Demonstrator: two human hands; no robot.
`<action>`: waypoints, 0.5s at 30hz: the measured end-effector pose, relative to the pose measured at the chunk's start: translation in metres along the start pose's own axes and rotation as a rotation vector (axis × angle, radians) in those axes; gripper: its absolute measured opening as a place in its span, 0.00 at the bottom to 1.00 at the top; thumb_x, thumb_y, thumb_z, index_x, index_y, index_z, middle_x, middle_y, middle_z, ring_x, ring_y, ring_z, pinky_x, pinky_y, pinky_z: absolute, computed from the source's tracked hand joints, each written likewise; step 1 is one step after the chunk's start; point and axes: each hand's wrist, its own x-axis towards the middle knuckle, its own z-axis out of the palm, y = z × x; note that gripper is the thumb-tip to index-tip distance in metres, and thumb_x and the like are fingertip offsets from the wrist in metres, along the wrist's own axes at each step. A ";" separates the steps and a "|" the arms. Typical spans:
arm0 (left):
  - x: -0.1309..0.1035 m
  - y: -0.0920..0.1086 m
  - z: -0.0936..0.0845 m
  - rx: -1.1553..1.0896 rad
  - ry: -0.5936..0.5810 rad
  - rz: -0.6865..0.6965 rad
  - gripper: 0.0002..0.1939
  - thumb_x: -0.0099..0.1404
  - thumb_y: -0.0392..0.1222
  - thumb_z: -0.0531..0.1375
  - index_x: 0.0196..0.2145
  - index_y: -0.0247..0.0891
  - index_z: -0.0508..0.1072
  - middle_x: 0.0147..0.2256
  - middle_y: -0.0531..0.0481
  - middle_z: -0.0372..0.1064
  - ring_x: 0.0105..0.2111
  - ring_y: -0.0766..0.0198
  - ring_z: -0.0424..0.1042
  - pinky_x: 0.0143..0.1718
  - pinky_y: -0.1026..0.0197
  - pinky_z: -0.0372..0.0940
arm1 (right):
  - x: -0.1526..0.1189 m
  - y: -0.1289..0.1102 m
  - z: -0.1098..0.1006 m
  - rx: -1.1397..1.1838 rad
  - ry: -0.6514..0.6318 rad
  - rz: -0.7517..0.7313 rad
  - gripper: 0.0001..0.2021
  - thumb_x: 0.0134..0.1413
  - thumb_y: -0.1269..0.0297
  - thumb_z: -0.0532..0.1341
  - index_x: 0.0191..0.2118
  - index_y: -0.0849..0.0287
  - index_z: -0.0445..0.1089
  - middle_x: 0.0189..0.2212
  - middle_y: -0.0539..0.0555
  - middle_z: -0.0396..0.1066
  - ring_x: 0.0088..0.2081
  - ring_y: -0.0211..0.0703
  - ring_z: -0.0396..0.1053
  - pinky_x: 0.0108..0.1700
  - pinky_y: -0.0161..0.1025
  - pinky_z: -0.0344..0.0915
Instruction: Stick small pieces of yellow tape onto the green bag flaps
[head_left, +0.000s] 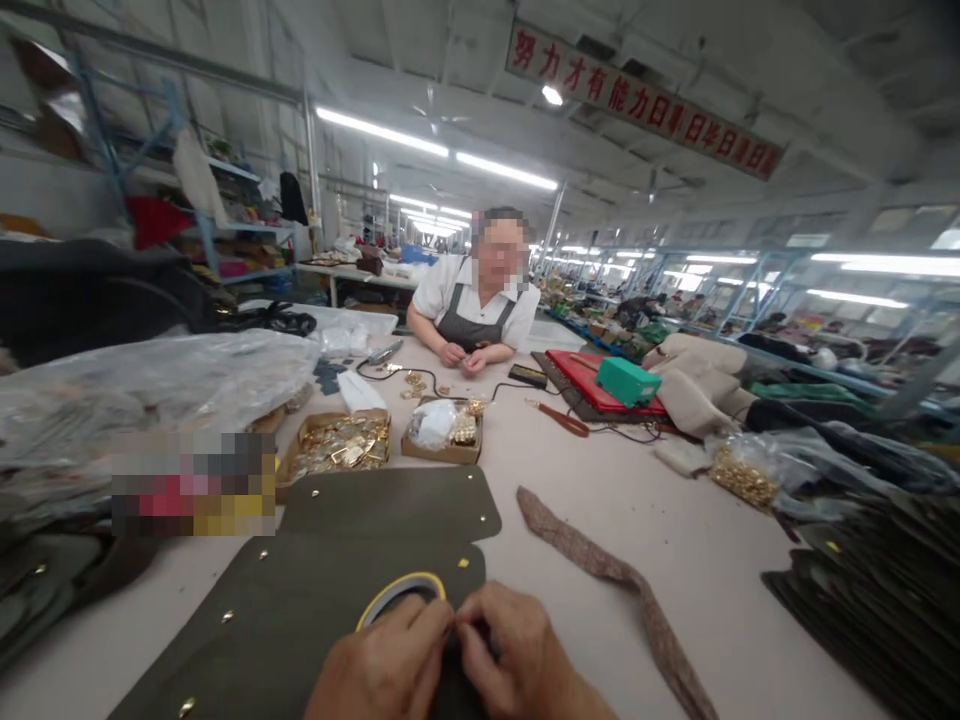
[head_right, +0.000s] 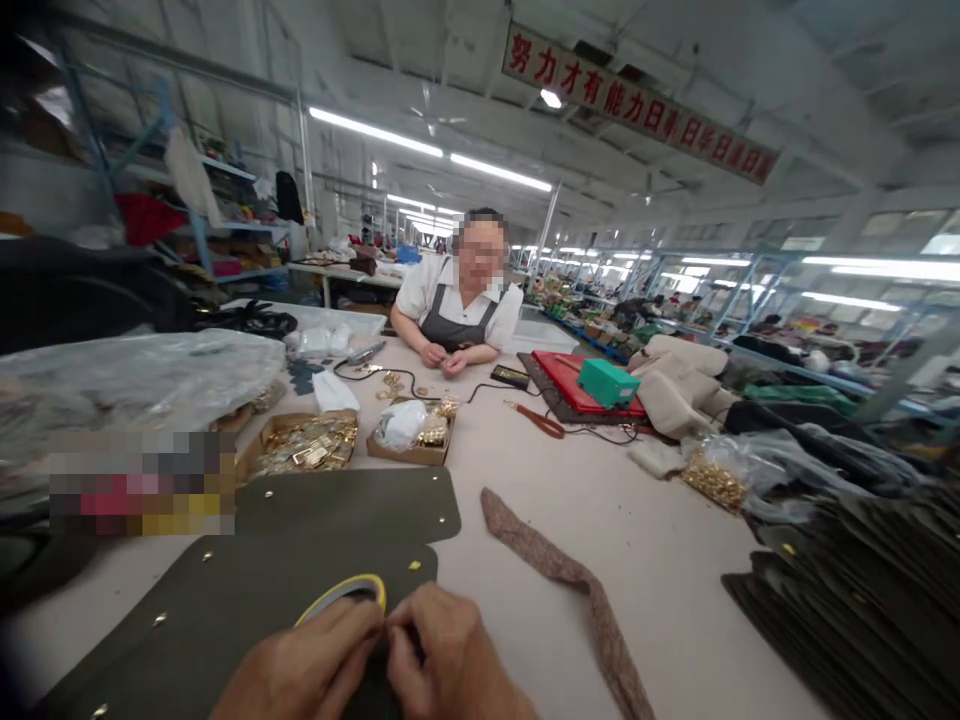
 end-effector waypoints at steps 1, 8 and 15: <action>0.001 0.002 -0.002 0.001 0.010 -0.010 0.13 0.67 0.32 0.47 0.33 0.43 0.68 0.27 0.54 0.69 0.24 0.67 0.71 0.24 0.68 0.63 | 0.002 -0.005 -0.004 0.019 -0.025 0.050 0.06 0.49 0.73 0.55 0.29 0.59 0.68 0.23 0.51 0.69 0.25 0.36 0.67 0.28 0.31 0.60; 0.009 0.018 -0.014 -0.047 0.156 -0.001 0.12 0.68 0.32 0.47 0.33 0.40 0.68 0.26 0.53 0.65 0.23 0.66 0.68 0.25 0.66 0.61 | 0.015 -0.021 -0.009 0.369 -0.089 0.585 0.05 0.50 0.69 0.57 0.26 0.60 0.68 0.18 0.48 0.68 0.21 0.35 0.66 0.24 0.30 0.60; 0.008 0.024 -0.014 -0.022 -0.006 -0.112 0.10 0.69 0.32 0.49 0.36 0.40 0.69 0.33 0.50 0.69 0.32 0.62 0.70 0.33 0.62 0.65 | 0.032 0.032 -0.018 0.463 -0.063 0.819 0.11 0.51 0.58 0.59 0.29 0.62 0.68 0.21 0.50 0.70 0.20 0.35 0.67 0.25 0.33 0.63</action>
